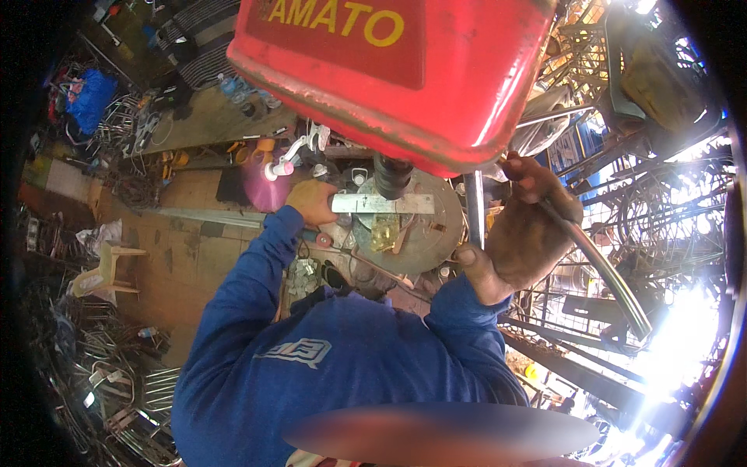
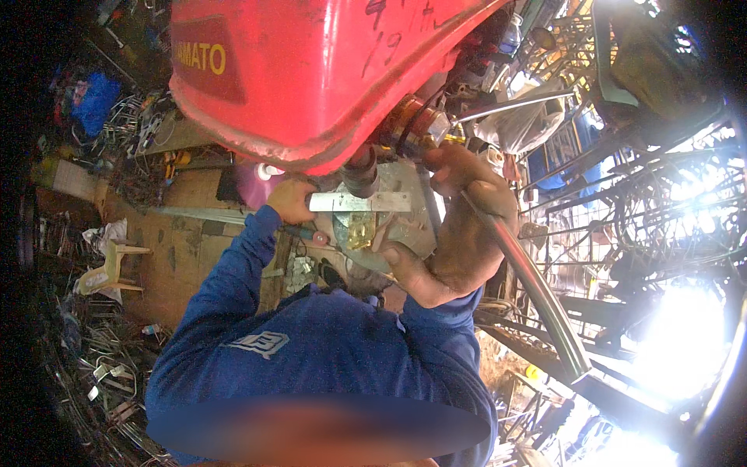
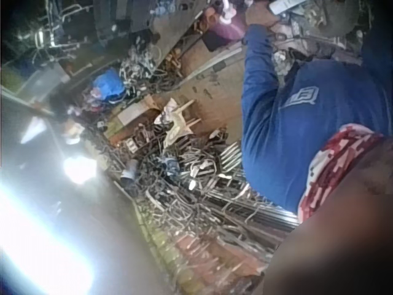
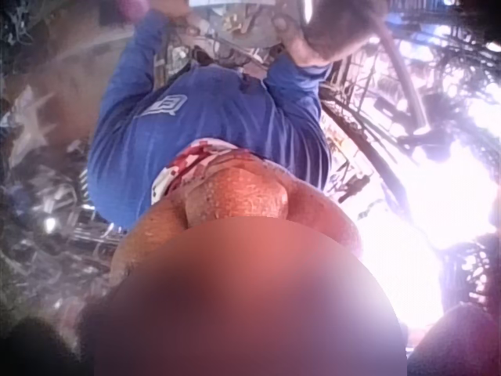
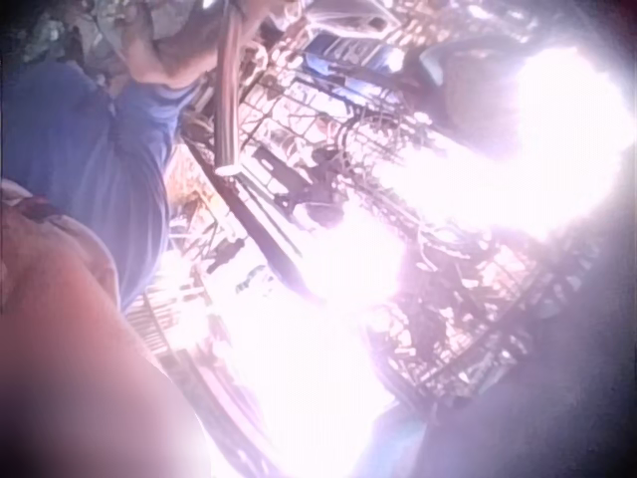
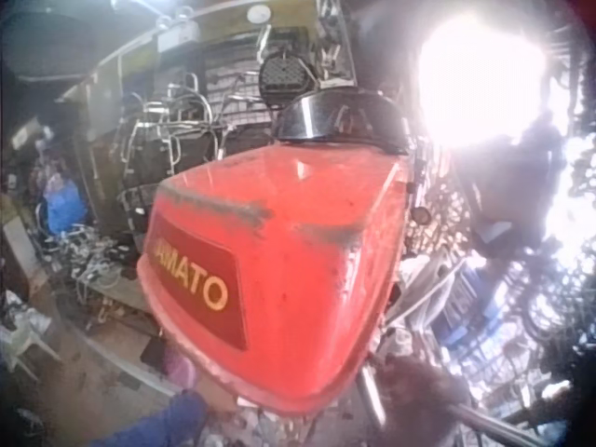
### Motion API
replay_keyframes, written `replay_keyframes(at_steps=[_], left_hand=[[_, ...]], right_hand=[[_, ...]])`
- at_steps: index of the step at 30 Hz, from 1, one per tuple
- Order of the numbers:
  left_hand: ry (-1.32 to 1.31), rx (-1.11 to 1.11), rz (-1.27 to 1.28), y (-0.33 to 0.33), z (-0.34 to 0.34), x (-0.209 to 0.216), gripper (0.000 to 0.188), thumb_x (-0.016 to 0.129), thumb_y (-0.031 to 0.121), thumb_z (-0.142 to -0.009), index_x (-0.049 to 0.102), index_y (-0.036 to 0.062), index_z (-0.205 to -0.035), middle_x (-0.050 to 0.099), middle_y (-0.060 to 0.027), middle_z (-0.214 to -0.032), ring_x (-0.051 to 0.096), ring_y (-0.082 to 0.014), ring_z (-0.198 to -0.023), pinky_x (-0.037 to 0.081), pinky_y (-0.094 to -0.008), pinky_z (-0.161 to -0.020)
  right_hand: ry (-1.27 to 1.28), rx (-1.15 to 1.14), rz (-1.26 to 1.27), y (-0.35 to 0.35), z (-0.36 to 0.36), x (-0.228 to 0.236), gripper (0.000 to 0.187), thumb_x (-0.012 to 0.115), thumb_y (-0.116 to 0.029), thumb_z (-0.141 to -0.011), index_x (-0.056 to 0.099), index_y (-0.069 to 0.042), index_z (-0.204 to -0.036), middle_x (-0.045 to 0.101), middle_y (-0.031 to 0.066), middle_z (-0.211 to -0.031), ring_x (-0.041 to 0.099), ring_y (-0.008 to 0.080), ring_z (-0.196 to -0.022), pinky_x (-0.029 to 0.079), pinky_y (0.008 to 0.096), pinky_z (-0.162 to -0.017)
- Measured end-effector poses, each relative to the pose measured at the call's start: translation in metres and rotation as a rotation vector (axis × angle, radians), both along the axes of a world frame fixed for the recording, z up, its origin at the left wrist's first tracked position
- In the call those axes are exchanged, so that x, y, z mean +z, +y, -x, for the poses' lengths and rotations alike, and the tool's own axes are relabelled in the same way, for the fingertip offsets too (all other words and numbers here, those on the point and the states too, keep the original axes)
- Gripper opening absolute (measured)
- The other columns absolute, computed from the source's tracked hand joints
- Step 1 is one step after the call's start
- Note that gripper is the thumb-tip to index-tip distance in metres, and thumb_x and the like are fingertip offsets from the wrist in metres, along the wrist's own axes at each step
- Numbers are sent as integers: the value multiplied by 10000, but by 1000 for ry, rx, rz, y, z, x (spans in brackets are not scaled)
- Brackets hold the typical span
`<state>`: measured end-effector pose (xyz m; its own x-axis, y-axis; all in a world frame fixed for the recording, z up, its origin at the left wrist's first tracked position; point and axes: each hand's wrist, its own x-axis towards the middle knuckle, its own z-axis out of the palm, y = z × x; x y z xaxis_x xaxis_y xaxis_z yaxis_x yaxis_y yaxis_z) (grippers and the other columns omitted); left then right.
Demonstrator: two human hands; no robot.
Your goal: The person operates a red drill press to drill a hole into a small metal bracket. They secure the bracket, lower the drill head using the lever, and then remove the bracket after drilling.
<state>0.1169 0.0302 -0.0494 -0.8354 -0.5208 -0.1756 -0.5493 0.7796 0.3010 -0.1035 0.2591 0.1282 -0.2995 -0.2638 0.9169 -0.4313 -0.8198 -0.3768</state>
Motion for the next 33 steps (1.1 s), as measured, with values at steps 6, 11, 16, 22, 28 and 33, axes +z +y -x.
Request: replay_keyframes(at_steps=[6, 11, 16, 22, 28, 33], left_hand=[[2, 55, -31, 4, -1, 4, 446, 732, 325, -589, 737, 109, -980, 703, -203, -892, 669, -405, -884, 528, -503, -821], [-36, 25, -17, 3, 5, 7, 475, 732, 338, -594, 737, 112, -1012, 705, -202, -927, 667, -400, -909, 525, -499, -841], [-13, 52, -10, 5, 2, 8, 499, 724, 370, -608, 739, 132, -1047, 716, -194, -925, 682, -387, -900, 542, -481, -845], [-45, 66, -38, 4, 2, 6, 501, 734, 377, -600, 738, 115, -1027, 718, -187, -911, 683, -387, -879, 546, -480, -828], [8, -36, 13, -11, 9, 3, 495, 774, 363, -558, 730, 58, -946, 693, -230, -868, 676, -412, -852, 544, -487, -792], [18, 11, -35, -3, 3, -3, 488, 769, 371, -576, 730, 50, -942, 698, -229, -888, 680, -405, -862, 545, -486, -800]], right_hand=[[-58, 11, 3, -1, -7, 0, 873, 826, -97, -643, 380, -44, -1392, 511, 228, -1229, 537, 367, -1157, 436, 498, -1020], [64, -541, -301, 9, -11, 1, 845, 856, -112, -667, 397, 7, -1366, 515, 231, -1292, 536, 376, -1224, 433, 463, -1068], [189, -641, -1161, 25, 4, -3, 520, 771, -198, -793, 551, 6, -1218, 633, 224, -990, 635, 403, -938, 487, 464, -812], [218, -720, -1050, 9, 10, -31, 379, 714, -232, -859, 602, -26, -1158, 648, 231, -855, 635, 420, -804, 481, 476, -696], [108, -787, -886, -1, 11, -48, 271, 747, -240, -858, 658, 1, -943, 640, 195, -700, 625, 294, -601, 468, 397, -579], [43, -790, -890, 8, 10, -65, 289, 748, -216, -837, 685, -77, -1083, 630, 172, -667, 637, 365, -584, 486, 406, -537]])
